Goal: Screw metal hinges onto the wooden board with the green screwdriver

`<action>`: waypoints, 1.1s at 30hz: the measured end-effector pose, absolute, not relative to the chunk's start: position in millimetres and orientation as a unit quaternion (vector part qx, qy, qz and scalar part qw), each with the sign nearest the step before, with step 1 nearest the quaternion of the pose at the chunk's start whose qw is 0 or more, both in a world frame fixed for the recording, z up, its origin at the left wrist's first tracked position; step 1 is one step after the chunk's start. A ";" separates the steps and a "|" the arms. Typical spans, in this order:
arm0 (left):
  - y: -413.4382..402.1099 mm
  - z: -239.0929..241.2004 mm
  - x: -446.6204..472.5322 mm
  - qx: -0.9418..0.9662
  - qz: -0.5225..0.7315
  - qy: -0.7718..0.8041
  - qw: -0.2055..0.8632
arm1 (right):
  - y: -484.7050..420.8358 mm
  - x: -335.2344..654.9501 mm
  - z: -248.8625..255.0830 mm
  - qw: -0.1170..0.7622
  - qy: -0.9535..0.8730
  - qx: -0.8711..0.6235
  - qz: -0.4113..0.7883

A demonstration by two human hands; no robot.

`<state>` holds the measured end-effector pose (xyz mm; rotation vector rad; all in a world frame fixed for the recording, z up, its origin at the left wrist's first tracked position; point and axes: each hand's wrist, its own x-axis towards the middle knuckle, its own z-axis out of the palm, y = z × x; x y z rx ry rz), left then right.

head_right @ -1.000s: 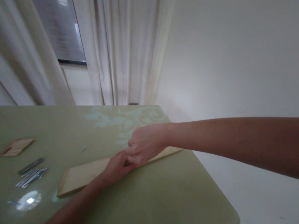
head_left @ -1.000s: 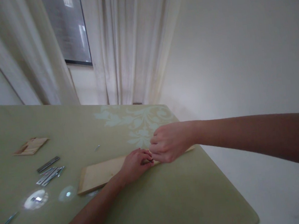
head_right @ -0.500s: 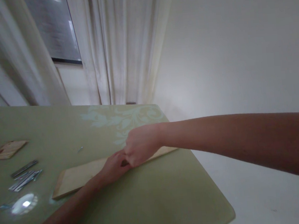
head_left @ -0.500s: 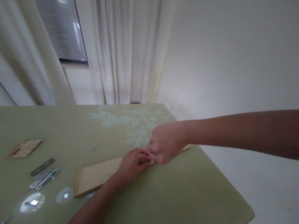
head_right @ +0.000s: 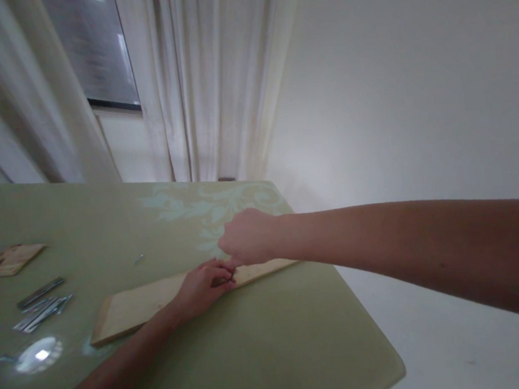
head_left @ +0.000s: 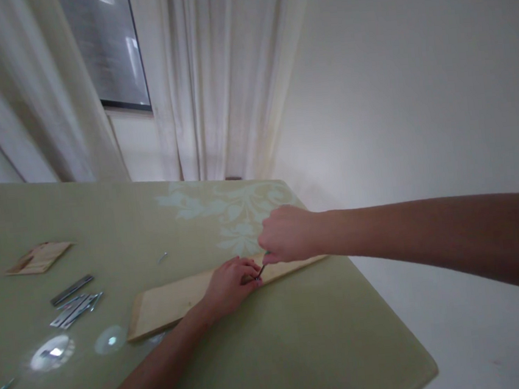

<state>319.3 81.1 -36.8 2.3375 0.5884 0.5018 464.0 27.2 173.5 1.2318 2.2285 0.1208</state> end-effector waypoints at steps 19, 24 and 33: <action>78.0 -33.1 319.0 0.895 0.193 0.234 0.326 | 16.2 460.6 171.9 0.298 0.895 0.322 0.079; 77.9 -36.8 318.8 0.894 0.199 0.255 0.309 | 12.0 449.7 170.9 0.255 0.933 0.227 0.112; 80.3 -34.6 318.9 0.903 0.194 0.196 0.331 | 30.1 455.4 169.6 0.251 0.770 0.586 0.028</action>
